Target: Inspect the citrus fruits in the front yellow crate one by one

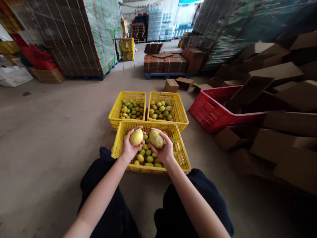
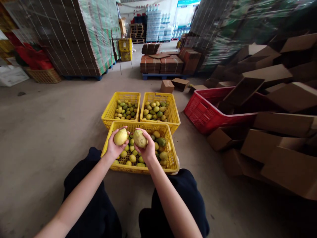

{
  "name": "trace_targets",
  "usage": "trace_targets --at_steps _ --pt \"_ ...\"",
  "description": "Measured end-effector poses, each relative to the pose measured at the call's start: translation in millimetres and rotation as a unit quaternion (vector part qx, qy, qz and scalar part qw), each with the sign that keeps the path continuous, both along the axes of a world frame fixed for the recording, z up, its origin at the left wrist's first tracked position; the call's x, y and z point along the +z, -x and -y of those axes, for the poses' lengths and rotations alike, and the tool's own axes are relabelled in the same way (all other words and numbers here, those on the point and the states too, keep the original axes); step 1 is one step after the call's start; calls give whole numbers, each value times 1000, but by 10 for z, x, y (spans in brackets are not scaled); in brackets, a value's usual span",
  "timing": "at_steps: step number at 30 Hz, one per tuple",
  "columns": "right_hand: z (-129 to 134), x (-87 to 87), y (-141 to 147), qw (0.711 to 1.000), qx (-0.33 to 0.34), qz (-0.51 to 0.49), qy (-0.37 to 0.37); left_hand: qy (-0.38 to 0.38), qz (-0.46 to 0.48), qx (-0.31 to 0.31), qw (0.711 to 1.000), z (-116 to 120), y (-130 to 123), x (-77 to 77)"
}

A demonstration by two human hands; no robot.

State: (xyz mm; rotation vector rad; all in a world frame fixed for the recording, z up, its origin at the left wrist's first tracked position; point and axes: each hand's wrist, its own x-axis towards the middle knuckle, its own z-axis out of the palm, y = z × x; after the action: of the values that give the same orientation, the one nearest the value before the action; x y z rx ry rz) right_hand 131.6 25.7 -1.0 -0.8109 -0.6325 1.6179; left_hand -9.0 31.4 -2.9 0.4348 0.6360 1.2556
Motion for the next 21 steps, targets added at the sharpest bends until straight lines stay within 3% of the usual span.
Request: trace_targets --at_steps 3,8,15,21 --pt "-54 -67 23 996 4 -94 -10 45 73 20 996 -2 -30 -6" --pt "-206 -205 117 977 -67 -200 11 37 179 82 980 -90 -120 -70" --pt "-381 -326 344 979 -78 -185 -24 55 196 137 970 -209 -144 -159" --pt "-434 -367 416 978 -73 -194 -9 50 191 158 968 -225 -102 -146"
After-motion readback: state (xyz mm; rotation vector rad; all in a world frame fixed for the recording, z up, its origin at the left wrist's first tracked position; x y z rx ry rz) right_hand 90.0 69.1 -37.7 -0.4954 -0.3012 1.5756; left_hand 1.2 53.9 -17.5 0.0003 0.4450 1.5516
